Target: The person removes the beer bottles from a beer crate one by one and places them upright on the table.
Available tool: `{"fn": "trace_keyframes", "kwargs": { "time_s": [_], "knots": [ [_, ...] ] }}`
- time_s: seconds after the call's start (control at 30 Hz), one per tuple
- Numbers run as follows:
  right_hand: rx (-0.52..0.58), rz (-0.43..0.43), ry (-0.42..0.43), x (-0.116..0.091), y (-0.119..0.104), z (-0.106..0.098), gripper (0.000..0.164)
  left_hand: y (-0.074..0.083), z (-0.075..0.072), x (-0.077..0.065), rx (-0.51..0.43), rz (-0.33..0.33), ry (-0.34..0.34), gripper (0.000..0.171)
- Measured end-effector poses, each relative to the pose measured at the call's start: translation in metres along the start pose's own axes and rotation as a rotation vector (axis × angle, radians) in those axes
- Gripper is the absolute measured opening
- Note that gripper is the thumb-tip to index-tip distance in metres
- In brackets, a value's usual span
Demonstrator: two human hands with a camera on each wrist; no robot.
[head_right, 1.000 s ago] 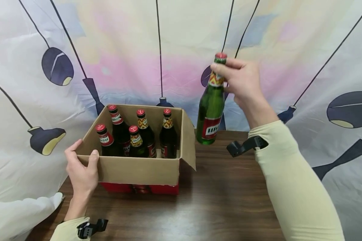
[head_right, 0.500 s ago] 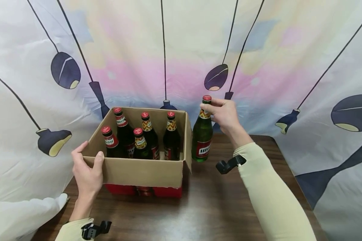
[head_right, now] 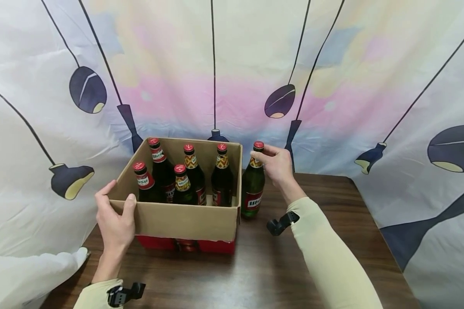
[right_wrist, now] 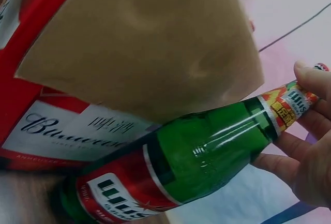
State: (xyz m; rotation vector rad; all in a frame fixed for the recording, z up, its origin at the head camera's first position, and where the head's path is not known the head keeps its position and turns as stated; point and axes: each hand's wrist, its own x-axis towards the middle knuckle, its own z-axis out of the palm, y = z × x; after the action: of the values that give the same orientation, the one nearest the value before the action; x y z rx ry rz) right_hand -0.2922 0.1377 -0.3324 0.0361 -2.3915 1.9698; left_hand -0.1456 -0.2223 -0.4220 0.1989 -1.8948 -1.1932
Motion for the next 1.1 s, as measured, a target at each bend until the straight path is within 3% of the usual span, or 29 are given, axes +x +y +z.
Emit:
{"fn": "trace_keyframes", "kwargs": {
  "time_s": [0.23, 1.1],
  "knots": [
    [-0.026, -0.021, 0.060, 0.003, 0.015, 0.005, 0.050, 0.000, 0.000, -0.001, 0.003, 0.002, 0.002, 0.062],
    [-0.076, -0.027, 0.056, 0.009, 0.033, 0.020, 0.051, 0.001, 0.001, -0.001, -0.011, 0.034, 0.030, 0.060]
  ]
}}
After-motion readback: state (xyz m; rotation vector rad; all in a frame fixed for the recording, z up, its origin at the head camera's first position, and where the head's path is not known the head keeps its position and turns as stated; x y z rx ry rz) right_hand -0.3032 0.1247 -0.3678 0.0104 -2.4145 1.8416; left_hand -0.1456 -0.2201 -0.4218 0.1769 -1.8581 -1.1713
